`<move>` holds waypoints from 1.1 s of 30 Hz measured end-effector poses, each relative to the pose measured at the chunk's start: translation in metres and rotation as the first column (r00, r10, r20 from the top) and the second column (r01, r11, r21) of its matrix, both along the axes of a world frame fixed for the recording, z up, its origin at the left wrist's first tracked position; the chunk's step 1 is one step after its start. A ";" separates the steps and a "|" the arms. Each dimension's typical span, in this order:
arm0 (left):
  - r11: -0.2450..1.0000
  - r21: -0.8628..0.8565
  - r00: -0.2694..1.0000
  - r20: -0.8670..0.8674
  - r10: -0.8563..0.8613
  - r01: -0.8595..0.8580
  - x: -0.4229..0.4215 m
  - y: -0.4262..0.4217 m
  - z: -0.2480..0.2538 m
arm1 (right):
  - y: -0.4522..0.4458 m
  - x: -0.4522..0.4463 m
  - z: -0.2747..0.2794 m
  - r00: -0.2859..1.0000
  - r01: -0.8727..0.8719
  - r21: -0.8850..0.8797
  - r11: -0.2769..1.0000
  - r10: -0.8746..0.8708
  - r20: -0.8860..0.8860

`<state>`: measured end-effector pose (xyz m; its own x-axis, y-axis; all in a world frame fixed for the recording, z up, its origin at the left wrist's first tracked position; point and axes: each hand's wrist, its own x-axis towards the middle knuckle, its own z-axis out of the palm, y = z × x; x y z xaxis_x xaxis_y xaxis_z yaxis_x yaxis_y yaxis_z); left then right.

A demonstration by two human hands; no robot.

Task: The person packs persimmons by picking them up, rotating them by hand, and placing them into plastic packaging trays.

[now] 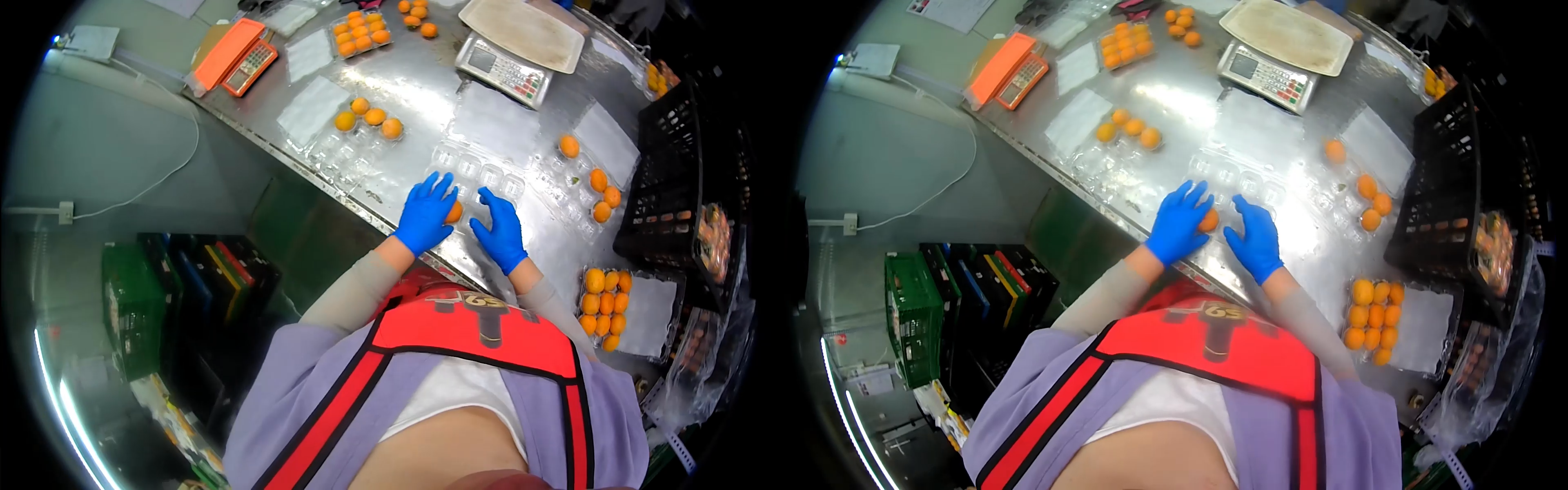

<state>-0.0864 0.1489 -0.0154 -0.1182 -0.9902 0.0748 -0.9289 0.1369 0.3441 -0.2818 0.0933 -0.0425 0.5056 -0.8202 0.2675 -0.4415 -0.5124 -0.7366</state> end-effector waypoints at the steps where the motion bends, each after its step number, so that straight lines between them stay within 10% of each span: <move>1: 0.998 0.047 0.996 0.078 -0.040 0.036 -0.003 -0.006 0.002 | 0.002 -0.005 -0.004 1.000 0.008 0.028 1.000 -0.008 0.004; 14: 0.967 0.107 0.966 0.094 -0.240 0.230 0.012 -0.037 -0.002 | -0.010 -0.031 0.007 0.995 0.051 0.250 0.967 -0.069 0.065; 20: 0.993 -0.095 0.765 -0.634 -0.114 0.070 0.018 -0.050 0.053 | -0.026 -0.019 0.058 0.952 -0.014 0.540 0.842 -0.155 0.266; 26: 0.973 -0.200 0.681 -0.697 -0.225 0.117 0.006 -0.073 0.092 | -0.038 0.003 0.112 0.712 -0.438 0.786 0.436 -0.365 0.599; 33: 0.944 -0.265 0.668 -0.668 -0.327 0.198 -0.003 -0.083 0.100 | -0.035 0.008 0.113 0.672 -0.385 0.704 0.597 -0.341 0.657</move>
<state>-0.0892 0.0654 0.0843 -0.2214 -0.8925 0.3931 -0.3470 0.4488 0.8235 -0.2738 0.0586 0.0702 0.4861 -0.8567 -0.1724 0.3665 0.3790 -0.8497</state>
